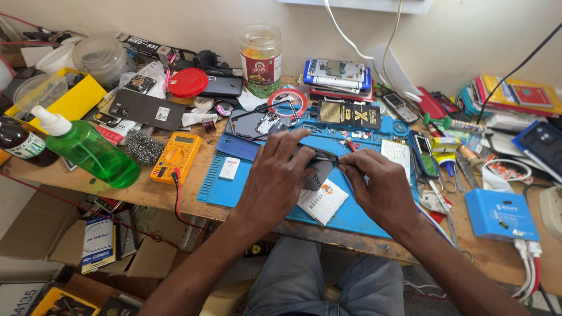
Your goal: The person works on a disassembled smartphone, repeatedly peeling and pressing a flexible ribbon cable along the device edge. They rotate the phone to access different sides and use a small tool to adjust the cable. The phone remains open with internal components visible throughout.
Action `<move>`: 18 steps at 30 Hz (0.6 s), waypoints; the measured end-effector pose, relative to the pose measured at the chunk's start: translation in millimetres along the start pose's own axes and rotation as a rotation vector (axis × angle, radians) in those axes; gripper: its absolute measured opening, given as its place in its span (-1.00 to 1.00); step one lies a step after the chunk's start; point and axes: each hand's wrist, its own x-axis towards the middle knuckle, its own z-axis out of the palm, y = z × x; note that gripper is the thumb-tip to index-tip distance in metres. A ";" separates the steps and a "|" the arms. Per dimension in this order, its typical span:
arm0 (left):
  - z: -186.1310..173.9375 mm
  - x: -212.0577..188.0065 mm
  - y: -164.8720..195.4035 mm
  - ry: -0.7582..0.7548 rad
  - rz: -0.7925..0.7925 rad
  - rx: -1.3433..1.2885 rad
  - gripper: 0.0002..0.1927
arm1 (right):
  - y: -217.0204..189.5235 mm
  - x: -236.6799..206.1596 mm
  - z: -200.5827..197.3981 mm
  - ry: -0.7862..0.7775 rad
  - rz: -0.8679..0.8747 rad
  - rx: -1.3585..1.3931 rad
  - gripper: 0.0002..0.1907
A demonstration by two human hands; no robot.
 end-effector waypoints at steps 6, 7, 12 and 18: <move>3.2 7.9 -12.4 -0.014 -0.035 -0.115 -0.80 | -9.5 0.8 3.5 -0.002 0.099 0.088 -0.85; 3.4 8.5 -14.3 -0.010 -0.036 -0.117 -0.81 | -11.1 2.3 4.4 -0.006 0.095 0.081 -0.85; 0.5 7.5 -19.6 -0.032 -0.039 -0.104 -0.82 | -16.6 8.8 6.4 -0.051 -0.020 0.045 -0.86; -9.1 7.0 -18.5 -0.103 -0.017 -0.080 -0.84 | -20.4 5.7 6.3 -0.171 -0.067 -0.187 -0.91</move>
